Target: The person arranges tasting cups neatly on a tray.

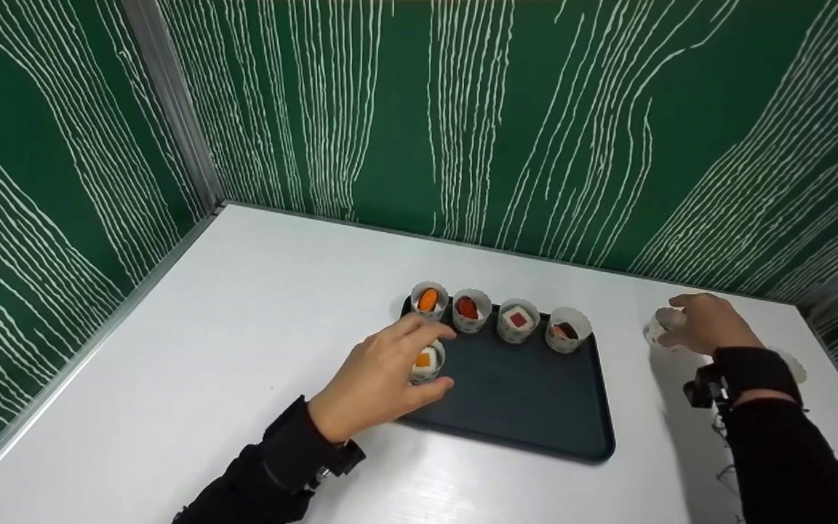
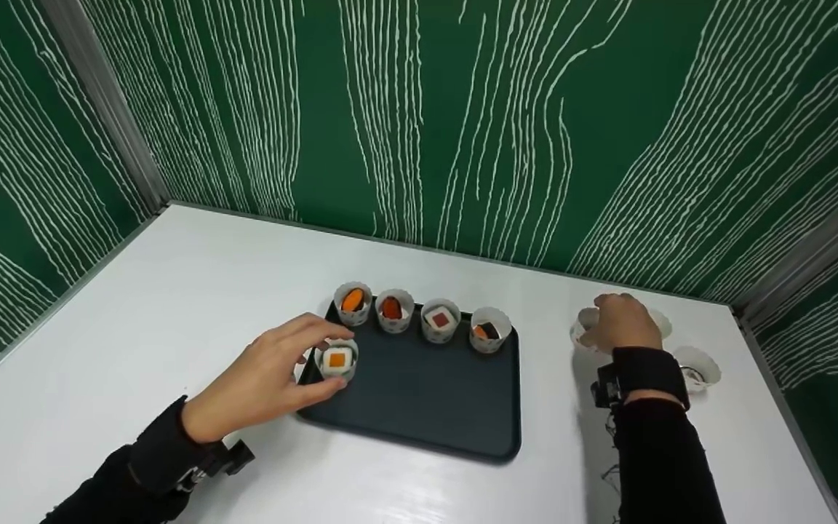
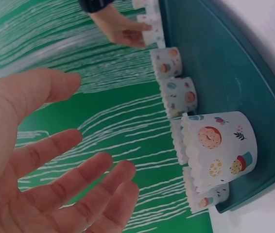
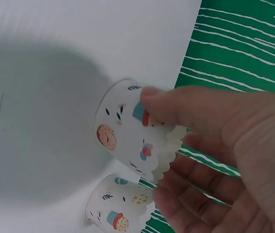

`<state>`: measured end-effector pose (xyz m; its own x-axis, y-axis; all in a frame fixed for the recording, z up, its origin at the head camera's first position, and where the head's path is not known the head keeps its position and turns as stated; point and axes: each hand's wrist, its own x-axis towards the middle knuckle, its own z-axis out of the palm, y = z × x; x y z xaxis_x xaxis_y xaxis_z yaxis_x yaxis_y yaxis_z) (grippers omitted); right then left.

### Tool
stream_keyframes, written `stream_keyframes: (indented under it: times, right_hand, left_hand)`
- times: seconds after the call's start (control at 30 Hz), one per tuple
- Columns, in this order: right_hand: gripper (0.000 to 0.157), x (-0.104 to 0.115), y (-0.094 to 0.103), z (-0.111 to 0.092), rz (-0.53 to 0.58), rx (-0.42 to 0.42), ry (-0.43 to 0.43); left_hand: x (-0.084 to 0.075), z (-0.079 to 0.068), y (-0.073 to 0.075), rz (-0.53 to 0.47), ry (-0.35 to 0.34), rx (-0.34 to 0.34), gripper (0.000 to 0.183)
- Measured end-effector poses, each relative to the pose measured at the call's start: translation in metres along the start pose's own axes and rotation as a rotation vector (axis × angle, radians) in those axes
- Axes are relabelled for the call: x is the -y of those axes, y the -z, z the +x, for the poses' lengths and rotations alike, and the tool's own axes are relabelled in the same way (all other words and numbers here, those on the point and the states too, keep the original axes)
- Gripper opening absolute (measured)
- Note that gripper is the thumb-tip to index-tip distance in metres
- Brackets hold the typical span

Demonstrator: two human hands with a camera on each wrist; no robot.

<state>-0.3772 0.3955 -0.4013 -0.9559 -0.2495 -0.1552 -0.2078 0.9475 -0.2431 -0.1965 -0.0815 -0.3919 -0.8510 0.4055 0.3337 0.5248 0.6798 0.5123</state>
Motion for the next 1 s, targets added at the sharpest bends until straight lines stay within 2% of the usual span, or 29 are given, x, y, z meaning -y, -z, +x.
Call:
stream_keyframes:
  times: [0.53, 0.73, 1.0]
  right_hand:
    - [0.075, 0.013, -0.015, -0.016, 0.086, 0.066, -0.013]
    - [0.073, 0.015, -0.025, -0.024, 0.137, 0.038, 0.001]
    - [0.073, 0.017, -0.031, -0.043, 0.194, -0.042, 0.010]
  left_hand:
    - [0.000, -0.001, 0.000, -0.011, 0.011, 0.020, 0.049]
    - [0.001, -0.001, -0.003, -0.006, 0.006, 0.033, 0.050]
    - [0.003, 0.002, -0.006, 0.003, 0.003, 0.040, 0.053]
